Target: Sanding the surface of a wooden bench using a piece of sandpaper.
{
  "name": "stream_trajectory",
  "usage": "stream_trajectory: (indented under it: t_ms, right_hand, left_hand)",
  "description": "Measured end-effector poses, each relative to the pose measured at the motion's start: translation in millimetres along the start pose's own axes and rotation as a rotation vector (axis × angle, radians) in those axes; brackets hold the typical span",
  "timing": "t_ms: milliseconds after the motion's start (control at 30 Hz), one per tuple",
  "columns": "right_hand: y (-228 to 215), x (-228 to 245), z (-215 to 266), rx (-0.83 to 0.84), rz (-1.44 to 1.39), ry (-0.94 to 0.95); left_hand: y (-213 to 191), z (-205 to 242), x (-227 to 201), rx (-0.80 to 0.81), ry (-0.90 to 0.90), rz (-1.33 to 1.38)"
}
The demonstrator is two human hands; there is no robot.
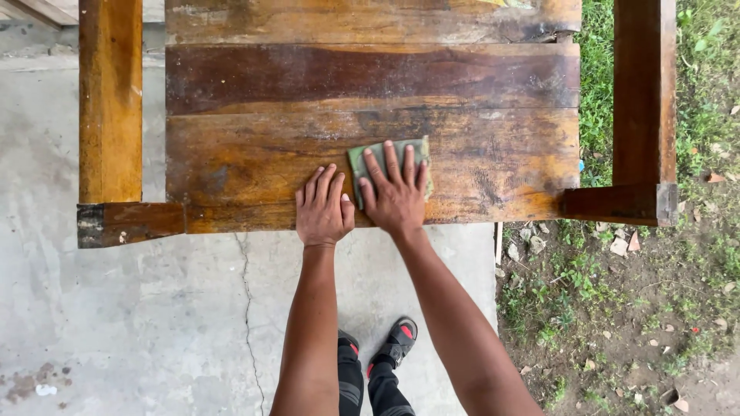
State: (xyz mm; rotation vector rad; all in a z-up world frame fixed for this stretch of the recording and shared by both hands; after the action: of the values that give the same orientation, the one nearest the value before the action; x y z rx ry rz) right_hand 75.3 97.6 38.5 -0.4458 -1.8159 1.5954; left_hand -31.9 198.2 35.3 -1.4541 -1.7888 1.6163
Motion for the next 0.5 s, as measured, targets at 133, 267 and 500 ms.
stream_trajectory:
  t_ms: [133,267,500]
  right_hand:
    - [7,-59,-3,0.078,0.066,0.094]
    - [-1,-121,16,0.077,0.123,0.248]
    - [-13,-137,34,-0.033,0.111,0.448]
  left_hand:
    - [1,-2,1,0.009,0.001,0.003]
    - [9,1,4,0.01,0.004,-0.023]
    - [17,4,8,0.016,-0.001,-0.064]
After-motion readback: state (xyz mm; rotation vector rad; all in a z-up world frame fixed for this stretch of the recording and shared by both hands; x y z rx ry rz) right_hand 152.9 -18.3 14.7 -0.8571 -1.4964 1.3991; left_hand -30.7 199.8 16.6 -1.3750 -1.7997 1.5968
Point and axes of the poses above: each hand's wrist, its own z-axis away from the middle knuckle, its own y-axis out of the palm, x = y × z, the point moved 9 cm from there along -z, towards the middle knuckle, and after that the axes turned 7 degrees about -y, right-handed, at the moved point
